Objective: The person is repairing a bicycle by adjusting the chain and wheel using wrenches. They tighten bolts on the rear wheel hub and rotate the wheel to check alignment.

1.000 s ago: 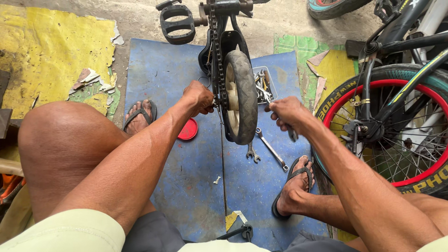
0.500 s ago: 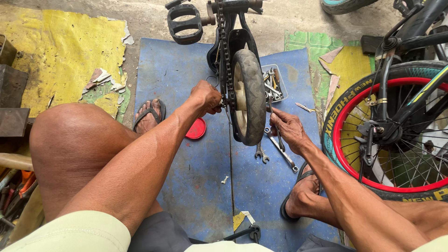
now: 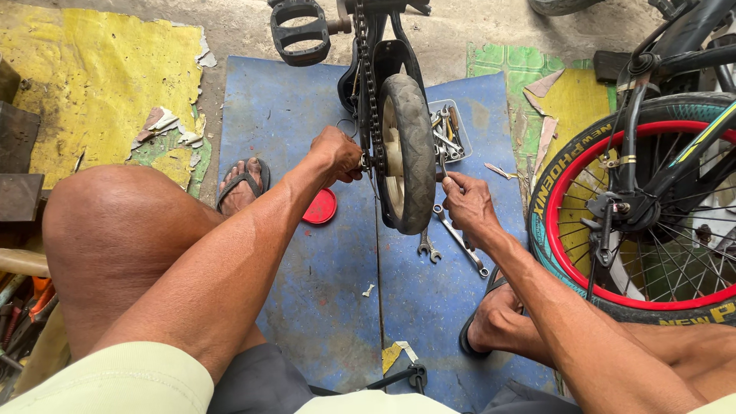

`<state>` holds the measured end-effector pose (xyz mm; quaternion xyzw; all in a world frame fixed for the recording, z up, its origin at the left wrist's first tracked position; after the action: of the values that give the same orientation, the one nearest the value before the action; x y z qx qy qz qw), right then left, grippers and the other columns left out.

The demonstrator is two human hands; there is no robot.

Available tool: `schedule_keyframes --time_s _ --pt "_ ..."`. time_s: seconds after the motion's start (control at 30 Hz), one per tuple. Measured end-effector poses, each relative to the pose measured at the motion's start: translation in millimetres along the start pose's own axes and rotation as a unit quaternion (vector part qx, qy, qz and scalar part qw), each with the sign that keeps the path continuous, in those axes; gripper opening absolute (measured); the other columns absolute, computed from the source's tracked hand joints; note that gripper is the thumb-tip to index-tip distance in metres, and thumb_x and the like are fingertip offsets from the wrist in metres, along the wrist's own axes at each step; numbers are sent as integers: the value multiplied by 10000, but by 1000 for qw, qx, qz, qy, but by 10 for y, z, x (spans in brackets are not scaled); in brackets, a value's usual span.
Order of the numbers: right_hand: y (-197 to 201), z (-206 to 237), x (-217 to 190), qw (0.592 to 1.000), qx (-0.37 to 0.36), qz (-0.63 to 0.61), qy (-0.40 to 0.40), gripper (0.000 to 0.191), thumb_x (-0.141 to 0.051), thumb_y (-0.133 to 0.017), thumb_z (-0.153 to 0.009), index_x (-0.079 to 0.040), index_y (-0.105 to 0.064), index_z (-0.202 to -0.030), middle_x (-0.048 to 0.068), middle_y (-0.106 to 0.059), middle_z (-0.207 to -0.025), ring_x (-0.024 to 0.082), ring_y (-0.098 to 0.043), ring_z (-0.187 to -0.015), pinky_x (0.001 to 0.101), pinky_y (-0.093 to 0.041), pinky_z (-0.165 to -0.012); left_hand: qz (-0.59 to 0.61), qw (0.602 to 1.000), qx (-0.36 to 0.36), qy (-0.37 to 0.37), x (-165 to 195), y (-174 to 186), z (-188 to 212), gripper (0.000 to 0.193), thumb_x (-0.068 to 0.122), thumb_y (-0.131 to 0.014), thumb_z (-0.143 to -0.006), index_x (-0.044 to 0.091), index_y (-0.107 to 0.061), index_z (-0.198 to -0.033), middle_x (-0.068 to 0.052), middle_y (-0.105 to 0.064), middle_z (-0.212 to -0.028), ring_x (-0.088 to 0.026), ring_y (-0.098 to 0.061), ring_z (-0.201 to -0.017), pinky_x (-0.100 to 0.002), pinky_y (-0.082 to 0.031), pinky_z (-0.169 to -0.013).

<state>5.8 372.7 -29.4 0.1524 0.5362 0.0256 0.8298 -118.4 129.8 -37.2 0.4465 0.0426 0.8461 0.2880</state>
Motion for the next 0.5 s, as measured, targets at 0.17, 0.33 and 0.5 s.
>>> schedule_keyframes --time_s 0.17,0.33,0.5 --pt "104 47 -121 985 7 89 -146 337 -250 -511 -1040 -80 -698 -1263 20 -493 -635 86 -370 -458 264 -285 -365 19 1000 2 -4 1 12 -17 171 98 -833 -786 -31 -736 -842 -120 -736 -744 -191 -721 -623 -309 -609 -565" --pt "55 13 -184 960 -77 23 -267 376 -246 -445 -1053 -24 -643 -1283 -24 -378 -629 65 -270 -452 232 -201 -360 23 1000 -2 -11 6 7 -25 164 86 -832 -781 -33 -734 -836 -118 -736 -735 -183 -719 -612 -304 -599 -545" --pt "59 -152 -118 942 -141 -11 -305 411 -223 -370 -1062 -1 -576 -1341 -61 -322 -628 32 -268 -468 198 -193 -358 22 1000 -6 -6 25 -6 8 152 89 -827 -787 -27 -745 -843 -118 -737 -720 -185 -722 -594 -299 -587 -525"
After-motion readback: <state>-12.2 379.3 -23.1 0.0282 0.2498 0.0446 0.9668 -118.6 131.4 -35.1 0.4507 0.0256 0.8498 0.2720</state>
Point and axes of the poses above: each hand's wrist, its own z-axis away from the middle knuckle, its own y-axis out of the back of the hand, x = y × z, the point moved 10 cm from there along -z, towards the middle knuckle
